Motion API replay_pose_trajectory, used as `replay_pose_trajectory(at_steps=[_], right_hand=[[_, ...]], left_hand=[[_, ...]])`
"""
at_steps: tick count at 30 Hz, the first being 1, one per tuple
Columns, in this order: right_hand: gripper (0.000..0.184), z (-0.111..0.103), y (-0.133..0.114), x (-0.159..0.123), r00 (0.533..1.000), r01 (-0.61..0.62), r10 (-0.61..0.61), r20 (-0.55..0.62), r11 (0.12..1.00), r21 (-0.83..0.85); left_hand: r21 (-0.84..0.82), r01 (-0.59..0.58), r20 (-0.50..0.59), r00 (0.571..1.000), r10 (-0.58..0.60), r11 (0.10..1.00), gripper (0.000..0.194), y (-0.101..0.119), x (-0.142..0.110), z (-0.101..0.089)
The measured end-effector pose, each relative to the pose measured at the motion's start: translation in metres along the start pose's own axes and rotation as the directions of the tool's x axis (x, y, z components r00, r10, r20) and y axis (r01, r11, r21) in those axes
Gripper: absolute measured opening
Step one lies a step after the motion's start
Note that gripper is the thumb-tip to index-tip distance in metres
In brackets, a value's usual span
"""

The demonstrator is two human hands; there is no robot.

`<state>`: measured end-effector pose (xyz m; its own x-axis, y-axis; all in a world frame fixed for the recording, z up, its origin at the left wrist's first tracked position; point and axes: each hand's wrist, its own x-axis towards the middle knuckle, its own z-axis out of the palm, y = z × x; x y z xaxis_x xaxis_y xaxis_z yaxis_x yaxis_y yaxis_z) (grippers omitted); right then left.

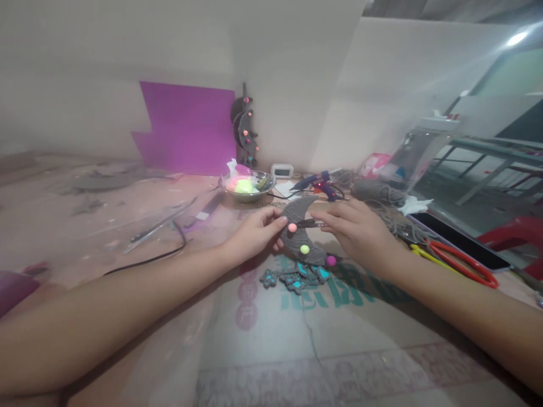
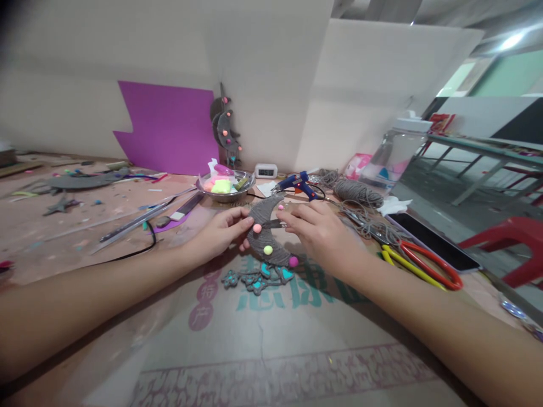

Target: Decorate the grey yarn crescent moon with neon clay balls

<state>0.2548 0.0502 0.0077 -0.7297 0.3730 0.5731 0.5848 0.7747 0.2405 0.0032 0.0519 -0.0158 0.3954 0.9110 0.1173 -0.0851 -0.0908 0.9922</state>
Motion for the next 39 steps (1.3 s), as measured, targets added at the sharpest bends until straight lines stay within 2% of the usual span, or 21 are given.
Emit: replay_pose_trajectory(at_steps=[9, 15, 19, 22, 28, 36, 39], right_hand=[[0.036, -0.003, -0.001, 0.000, 1.000, 0.007, -0.006, 0.023, 1.000, -0.002], [0.039, -0.002, -0.005, 0.004, 0.996, -0.094, 0.094, -0.004, 0.994, 0.048], [0.042, -0.009, -0.010, 0.009, 0.986, -0.164, 0.160, 0.052, 0.983, 0.087], [0.041, -0.017, -0.013, 0.013, 0.985, -0.168, 0.166, 0.045, 0.985, 0.033], [0.041, -0.031, -0.020, 0.019, 0.994, -0.103, 0.106, 0.030, 0.992, -0.077], [0.039, -0.036, -0.031, 0.021, 0.953, -0.292, 0.280, 0.118, 0.951, 0.105], [0.036, -0.031, -0.029, 0.016, 0.959, -0.280, 0.272, 0.075, 0.952, 0.121]], left_hand=[[-0.007, 0.014, 0.003, 1.000, -0.014, 1.000, 0.022, 0.003, -0.001, 0.001], [-0.003, 0.006, -0.014, 1.000, -0.006, 1.000, 0.019, 0.001, 0.000, 0.001], [-0.070, -0.025, -0.039, 0.999, 0.022, 0.997, 0.016, 0.000, 0.000, 0.001], [-0.098, -0.036, -0.039, 0.999, 0.033, 0.995, 0.014, 0.000, 0.000, 0.001], [-0.092, -0.091, -0.052, 0.995, 0.087, 0.992, 0.018, 0.000, 0.001, -0.001], [-0.102, -0.123, -0.124, 0.986, 0.110, 0.987, 0.022, 0.004, -0.002, 0.003], [-0.071, -0.116, -0.167, 0.981, 0.103, 0.991, 0.022, 0.009, -0.006, 0.007]])
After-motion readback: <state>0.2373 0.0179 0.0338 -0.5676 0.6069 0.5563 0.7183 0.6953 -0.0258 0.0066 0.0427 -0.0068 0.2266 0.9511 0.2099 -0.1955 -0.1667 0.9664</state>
